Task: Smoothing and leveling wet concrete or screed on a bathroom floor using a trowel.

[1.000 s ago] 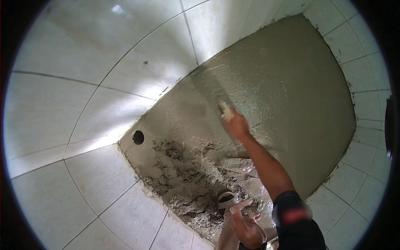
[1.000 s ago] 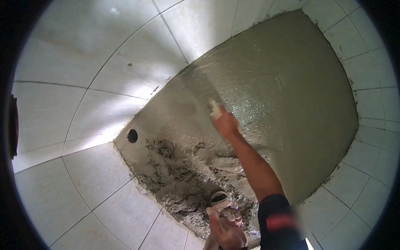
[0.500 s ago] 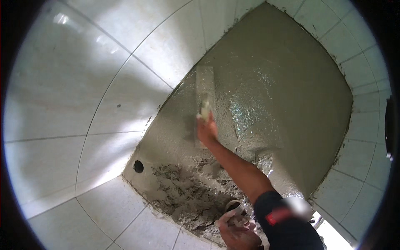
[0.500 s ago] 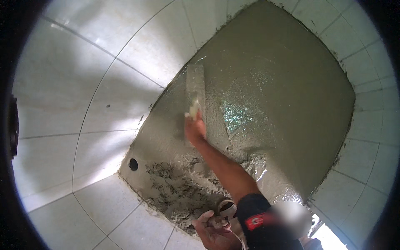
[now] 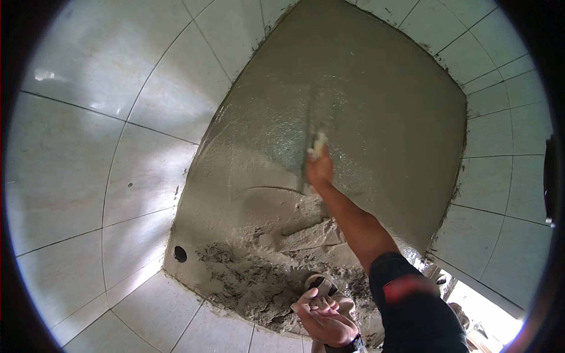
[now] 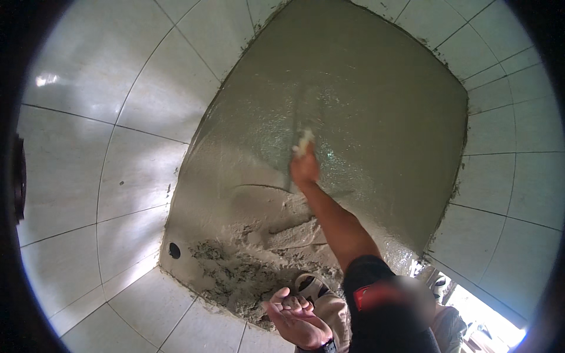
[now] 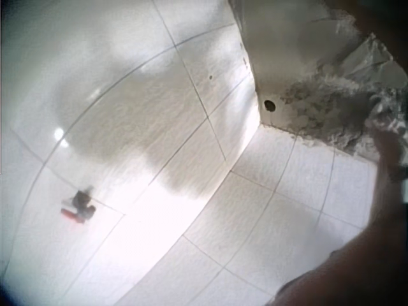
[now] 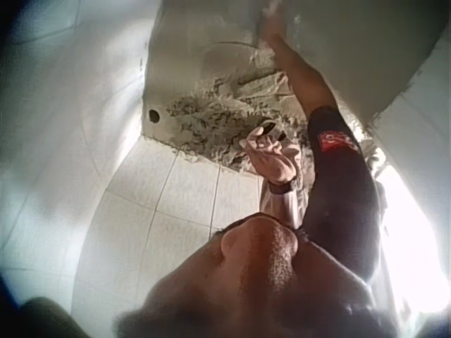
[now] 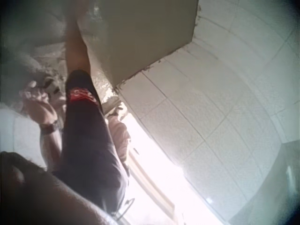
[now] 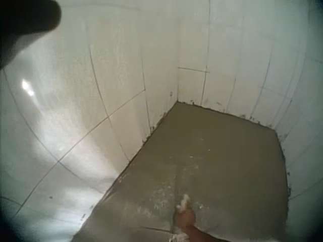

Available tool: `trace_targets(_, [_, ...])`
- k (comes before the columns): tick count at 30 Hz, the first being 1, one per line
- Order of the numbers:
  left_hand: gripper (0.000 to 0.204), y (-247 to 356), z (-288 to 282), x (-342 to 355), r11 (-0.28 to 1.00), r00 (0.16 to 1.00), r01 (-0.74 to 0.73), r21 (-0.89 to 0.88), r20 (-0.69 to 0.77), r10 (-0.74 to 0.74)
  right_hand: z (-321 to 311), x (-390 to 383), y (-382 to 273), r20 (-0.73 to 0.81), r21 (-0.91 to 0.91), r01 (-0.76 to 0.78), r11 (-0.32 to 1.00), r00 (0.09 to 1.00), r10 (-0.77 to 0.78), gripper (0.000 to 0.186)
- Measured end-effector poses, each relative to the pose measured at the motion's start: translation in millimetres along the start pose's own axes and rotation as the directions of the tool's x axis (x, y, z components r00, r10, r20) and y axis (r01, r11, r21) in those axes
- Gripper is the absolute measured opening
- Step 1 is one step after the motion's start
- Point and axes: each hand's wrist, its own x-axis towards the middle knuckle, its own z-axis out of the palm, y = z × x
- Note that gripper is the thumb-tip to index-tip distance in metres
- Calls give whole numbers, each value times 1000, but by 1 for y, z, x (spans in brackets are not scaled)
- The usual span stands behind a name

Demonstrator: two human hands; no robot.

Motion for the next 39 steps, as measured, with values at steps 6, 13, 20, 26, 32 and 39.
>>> trace_targets(6, [51,-15,12,-29,1000,1000,18,4,10,-18,-121,-24,153,-337,-146,100,984,930,-145,56])
trace_targets(13, [49,-21,-15,-50,998,1000,15,-65,-17,-16,-229,-70,138,-93,205,88,975,993,-71,48])
trace_targets(20, [46,-29,-41,-96,982,985,-168,-88,10,170,-290,93,165,75,-188,219,958,975,-208,52])
trace_targets(26, [49,-43,-84,-158,965,956,-239,-108,148,253,-282,140,152,380,-196,233,952,914,-146,54])
trace_targets(32, [54,-34,-167,-210,865,865,-496,73,124,485,-264,56,151,774,-142,509,849,592,-225,51])
trace_targets(39, [50,-46,-321,-333,-84,546,-118,990,135,827,-292,-55,185,945,-9,723,691,232,-231,54])
